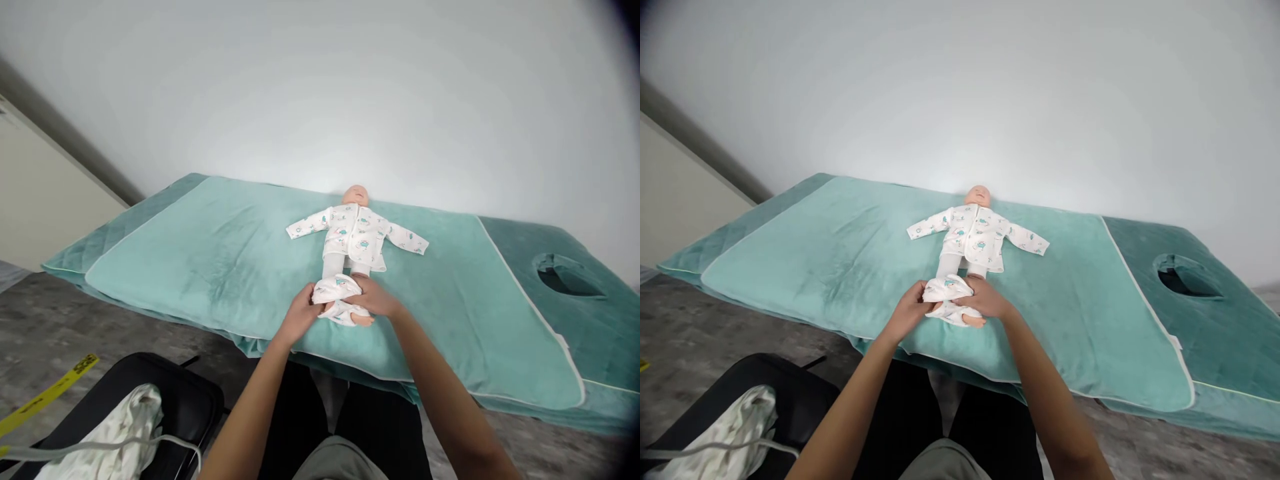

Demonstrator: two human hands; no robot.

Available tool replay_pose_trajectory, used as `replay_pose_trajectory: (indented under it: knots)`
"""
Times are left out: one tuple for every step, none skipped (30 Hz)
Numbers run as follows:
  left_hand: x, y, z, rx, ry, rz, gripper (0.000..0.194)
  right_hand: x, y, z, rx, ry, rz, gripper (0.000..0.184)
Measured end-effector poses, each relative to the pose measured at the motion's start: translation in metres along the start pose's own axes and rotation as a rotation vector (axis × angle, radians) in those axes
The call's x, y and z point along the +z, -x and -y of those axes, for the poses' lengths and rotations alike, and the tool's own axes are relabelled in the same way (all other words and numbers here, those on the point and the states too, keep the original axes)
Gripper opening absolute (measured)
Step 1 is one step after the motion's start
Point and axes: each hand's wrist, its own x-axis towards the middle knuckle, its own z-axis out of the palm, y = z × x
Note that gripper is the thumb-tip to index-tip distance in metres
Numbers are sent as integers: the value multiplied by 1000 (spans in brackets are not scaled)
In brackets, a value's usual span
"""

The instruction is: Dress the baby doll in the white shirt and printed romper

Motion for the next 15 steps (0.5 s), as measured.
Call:
replay_pose_trajectory:
  knots:
    - [-3, -6, 3, 30, -53, 0, 30, -1, 0, 0, 24, -47, 0, 34]
    - [-5, -11, 7, 58, -99, -12, 31, -1, -1, 0, 44, -83, -3, 38]
    - [-4, -14, 12, 80, -136, -32, 35, -1, -2, 0, 61, -102, -10, 39]
    - [-2, -15, 16, 93, -167, -53, 42, -1, -3, 0, 76, -101, -19, 38]
    - [1, -14, 20, 96, -191, -71, 48, -1, -4, -1, 89, -85, -32, 35]
    - [4, -12, 24, 89, -209, -83, 55, 0, -5, 0, 99, -61, -44, 32]
    - [7, -9, 27, 77, -218, -90, 60, 0, -6, 0, 105, -38, -52, 29]
    - [10, -5, 29, 70, -220, -88, 64, 1, -6, 1, 106, -22, -53, 26]
    - [13, -2, 31, 72, -218, -80, 66, 2, -7, 2, 104, -12, -53, 24]
    - [14, 1, 32, 86, -215, -66, 68, 2, -7, 3, 102, -7, -54, 23]
    - [15, 4, 32, 108, -209, -53, 70, 3, -6, 5, 102, -4, -55, 21]
    - [16, 7, 32, 135, -201, -39, 72, 4, -6, 7, 103, -1, -56, 21]
    - [17, 9, 31, 161, -190, -29, 75, 4, -6, 9, 103, 3, -58, 21]
    - [17, 10, 30, 181, -179, -21, 78, 4, -6, 11, 101, 8, -56, 21]
    - [18, 12, 29, 196, -167, -18, 81, 4, -6, 13, 94, 14, -49, 21]
